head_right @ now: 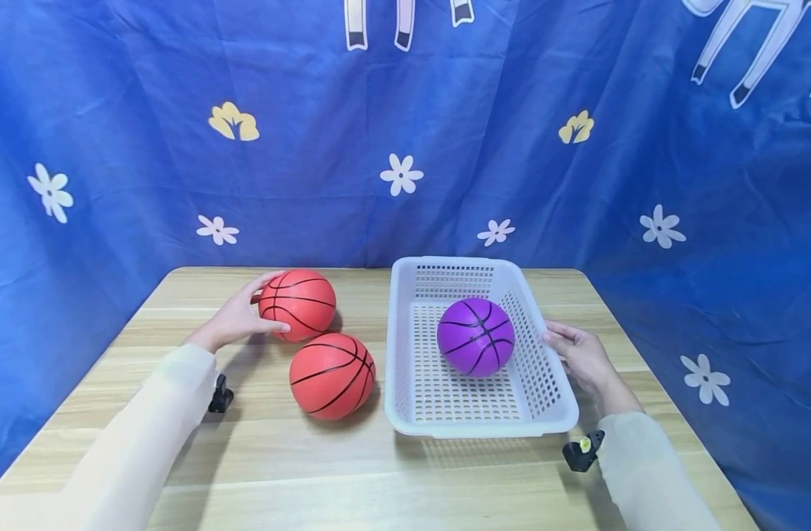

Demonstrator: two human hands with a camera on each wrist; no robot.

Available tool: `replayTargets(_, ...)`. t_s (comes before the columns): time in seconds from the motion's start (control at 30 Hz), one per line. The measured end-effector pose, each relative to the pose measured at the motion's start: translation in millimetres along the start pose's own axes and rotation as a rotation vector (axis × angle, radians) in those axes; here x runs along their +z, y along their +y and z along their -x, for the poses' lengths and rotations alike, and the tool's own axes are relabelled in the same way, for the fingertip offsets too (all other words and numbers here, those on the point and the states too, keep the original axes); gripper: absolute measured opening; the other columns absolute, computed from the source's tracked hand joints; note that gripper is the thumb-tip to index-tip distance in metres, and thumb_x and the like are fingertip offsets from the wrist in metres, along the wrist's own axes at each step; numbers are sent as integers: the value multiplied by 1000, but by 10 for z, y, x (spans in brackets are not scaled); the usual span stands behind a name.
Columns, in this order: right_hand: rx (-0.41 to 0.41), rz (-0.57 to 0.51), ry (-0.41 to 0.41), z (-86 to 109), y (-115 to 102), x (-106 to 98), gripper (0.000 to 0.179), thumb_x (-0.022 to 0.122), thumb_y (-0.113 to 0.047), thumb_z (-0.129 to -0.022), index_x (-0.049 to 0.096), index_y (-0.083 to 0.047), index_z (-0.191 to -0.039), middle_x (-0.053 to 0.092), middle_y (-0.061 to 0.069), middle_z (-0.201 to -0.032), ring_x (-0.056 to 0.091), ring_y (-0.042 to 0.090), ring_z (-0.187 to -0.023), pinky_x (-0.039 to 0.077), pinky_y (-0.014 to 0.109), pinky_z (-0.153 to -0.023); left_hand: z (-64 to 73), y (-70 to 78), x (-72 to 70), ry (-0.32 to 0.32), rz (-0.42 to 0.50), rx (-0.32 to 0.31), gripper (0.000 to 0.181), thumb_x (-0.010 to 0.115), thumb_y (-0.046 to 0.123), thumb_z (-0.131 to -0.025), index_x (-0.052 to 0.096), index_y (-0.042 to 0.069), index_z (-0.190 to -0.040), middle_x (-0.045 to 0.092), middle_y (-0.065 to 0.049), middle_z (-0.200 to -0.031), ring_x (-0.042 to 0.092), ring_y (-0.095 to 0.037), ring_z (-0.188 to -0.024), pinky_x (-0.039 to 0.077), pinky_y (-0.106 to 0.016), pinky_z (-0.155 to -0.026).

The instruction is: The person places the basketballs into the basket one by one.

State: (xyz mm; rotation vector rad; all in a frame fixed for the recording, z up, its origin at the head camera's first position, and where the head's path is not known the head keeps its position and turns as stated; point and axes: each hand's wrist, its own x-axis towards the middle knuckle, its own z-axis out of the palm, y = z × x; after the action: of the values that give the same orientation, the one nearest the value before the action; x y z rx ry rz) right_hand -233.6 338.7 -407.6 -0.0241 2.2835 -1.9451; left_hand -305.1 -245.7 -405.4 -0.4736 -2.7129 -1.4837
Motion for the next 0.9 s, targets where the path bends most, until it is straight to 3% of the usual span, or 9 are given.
replayTargets(0.13,21,1,5,29,-67,42,62,55,-23,-98,28,9,-144,65,-2,-110,64,11,-92,55,30,-76,18,30,-57,-2,8,-11,100,89,18,-65,32,24,-148,39,-20,-141,42,-41,-123,53,-50,-80)
replayTargets(0.43,28,0,11,26,-55,33,63,56,-23,-98,28,9,-144,65,-5,-108,65,12,-91,55,30,-76,-67,289,-235,41,-24,70,97,89,17,-66,34,26,-146,41,-16,-141,40,-37,-125,45,-57,-90)
replayTargets(0.63,26,-3,13,41,-65,43,64,57,-24,-97,29,9,-144,66,-5,-105,65,11,-90,55,29,-75,-112,578,-337,45,-39,98,95,89,15,-66,37,27,-145,42,-10,-140,42,-34,-123,47,-56,-88)
replayTargets(0.7,26,-2,14,40,-66,45,63,57,-24,-97,29,9,-144,66,-6,-105,65,11,-90,55,29,-75,-95,738,-360,31,-44,96,94,88,15,-67,36,27,-145,42,-11,-141,41,-35,-123,48,-56,-87)
replayTargets(0.9,26,-2,13,35,-64,35,64,57,-23,-97,29,10,-144,66,-6,-105,65,11,-90,55,29,-75,-169,1029,-319,-36,25,119,94,87,10,-68,36,26,-145,38,-8,-142,39,-33,-125,50,-51,-87)
